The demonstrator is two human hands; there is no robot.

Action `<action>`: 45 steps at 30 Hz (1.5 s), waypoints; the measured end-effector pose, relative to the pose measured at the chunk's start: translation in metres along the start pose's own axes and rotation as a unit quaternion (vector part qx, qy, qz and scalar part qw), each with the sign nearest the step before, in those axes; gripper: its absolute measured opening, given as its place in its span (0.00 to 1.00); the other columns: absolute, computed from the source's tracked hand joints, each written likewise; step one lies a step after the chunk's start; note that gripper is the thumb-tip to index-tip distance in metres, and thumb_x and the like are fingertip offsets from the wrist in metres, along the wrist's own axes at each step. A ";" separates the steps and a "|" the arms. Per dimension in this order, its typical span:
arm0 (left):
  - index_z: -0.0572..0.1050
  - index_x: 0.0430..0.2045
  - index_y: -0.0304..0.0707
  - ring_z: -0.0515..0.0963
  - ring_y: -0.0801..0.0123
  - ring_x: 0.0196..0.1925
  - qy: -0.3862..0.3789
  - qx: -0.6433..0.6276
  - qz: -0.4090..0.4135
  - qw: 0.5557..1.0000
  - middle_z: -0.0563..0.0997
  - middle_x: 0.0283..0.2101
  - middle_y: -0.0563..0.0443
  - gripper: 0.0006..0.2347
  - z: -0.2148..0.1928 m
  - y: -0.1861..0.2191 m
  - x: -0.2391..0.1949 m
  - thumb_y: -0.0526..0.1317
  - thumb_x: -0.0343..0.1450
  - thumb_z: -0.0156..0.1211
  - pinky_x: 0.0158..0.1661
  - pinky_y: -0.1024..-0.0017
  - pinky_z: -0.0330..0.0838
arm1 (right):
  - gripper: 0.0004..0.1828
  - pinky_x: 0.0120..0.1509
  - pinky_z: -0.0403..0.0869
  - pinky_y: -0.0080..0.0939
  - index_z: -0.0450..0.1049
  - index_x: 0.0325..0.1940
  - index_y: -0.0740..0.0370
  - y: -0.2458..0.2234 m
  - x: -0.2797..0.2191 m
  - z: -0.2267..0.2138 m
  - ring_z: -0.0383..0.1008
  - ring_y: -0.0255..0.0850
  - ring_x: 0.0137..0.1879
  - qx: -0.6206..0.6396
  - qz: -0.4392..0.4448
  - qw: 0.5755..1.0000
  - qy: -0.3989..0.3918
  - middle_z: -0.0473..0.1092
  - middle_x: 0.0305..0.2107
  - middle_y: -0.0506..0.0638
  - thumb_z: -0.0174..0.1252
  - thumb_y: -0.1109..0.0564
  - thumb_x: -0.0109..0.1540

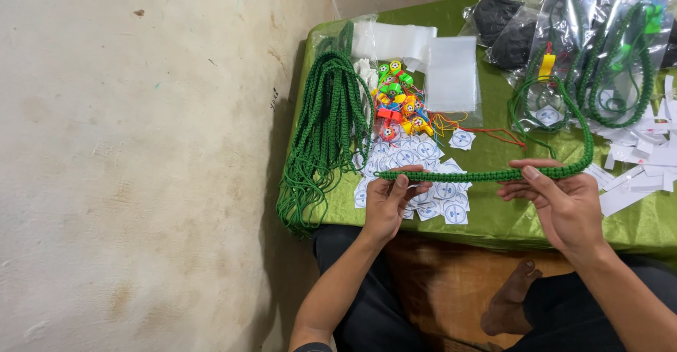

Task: Assembling a lanyard or belt by attaching a whistle to a braided cord.

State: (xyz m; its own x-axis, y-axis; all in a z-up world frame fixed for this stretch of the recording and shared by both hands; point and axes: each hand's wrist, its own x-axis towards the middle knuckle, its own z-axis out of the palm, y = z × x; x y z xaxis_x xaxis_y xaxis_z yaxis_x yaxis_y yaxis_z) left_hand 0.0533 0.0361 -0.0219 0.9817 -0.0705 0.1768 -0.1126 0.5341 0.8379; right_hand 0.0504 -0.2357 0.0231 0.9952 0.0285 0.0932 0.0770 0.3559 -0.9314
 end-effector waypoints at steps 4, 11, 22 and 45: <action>0.79 0.38 0.22 0.87 0.50 0.43 0.017 0.008 0.008 1.000 0.81 0.52 0.35 0.13 0.003 -0.001 0.000 0.40 0.78 0.58 0.50 0.63 0.87 | 0.11 0.41 0.83 0.50 0.73 0.39 0.81 -0.007 -0.003 0.008 0.80 0.61 0.35 -0.056 -0.036 0.997 0.036 0.75 0.48 0.65 0.51 0.66 0.72; 0.76 0.31 0.22 0.86 0.40 0.44 0.014 0.024 -0.010 1.000 0.81 0.51 0.35 0.13 0.010 0.001 -0.004 0.40 0.78 0.58 0.51 0.56 0.87 | 0.13 0.42 0.84 0.51 0.71 0.36 0.80 -0.007 -0.002 0.003 0.80 0.61 0.35 -0.054 -0.021 0.996 0.064 0.75 0.48 0.63 0.52 0.65 0.73; 0.79 0.34 0.22 0.87 0.45 0.44 0.064 0.011 -0.012 0.998 0.81 0.50 0.38 0.14 0.009 -0.001 0.001 0.42 0.77 0.59 0.49 0.66 0.88 | 0.14 0.47 0.79 0.41 0.74 0.54 0.75 0.005 0.006 -0.010 0.80 0.54 0.38 0.080 0.101 0.991 0.038 0.76 0.37 0.71 0.56 0.60 0.70; 0.78 0.29 0.22 0.87 0.46 0.43 0.086 0.065 0.026 0.994 0.82 0.49 0.35 0.17 0.015 0.001 -0.002 0.44 0.77 0.60 0.49 0.64 0.87 | 0.15 0.47 0.77 0.39 0.73 0.54 0.75 0.007 0.004 -0.007 0.78 0.53 0.36 0.074 0.113 0.990 0.049 0.76 0.38 0.67 0.56 0.57 0.71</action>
State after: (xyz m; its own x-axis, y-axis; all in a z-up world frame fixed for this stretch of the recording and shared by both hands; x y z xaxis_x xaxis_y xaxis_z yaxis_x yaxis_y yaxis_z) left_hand 0.0491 0.0240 -0.0131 0.9844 0.1055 0.1410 -0.1726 0.4196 0.8911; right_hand 0.0556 -0.2396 0.0146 0.9877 0.0339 -0.1524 -0.1497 0.4839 -0.8623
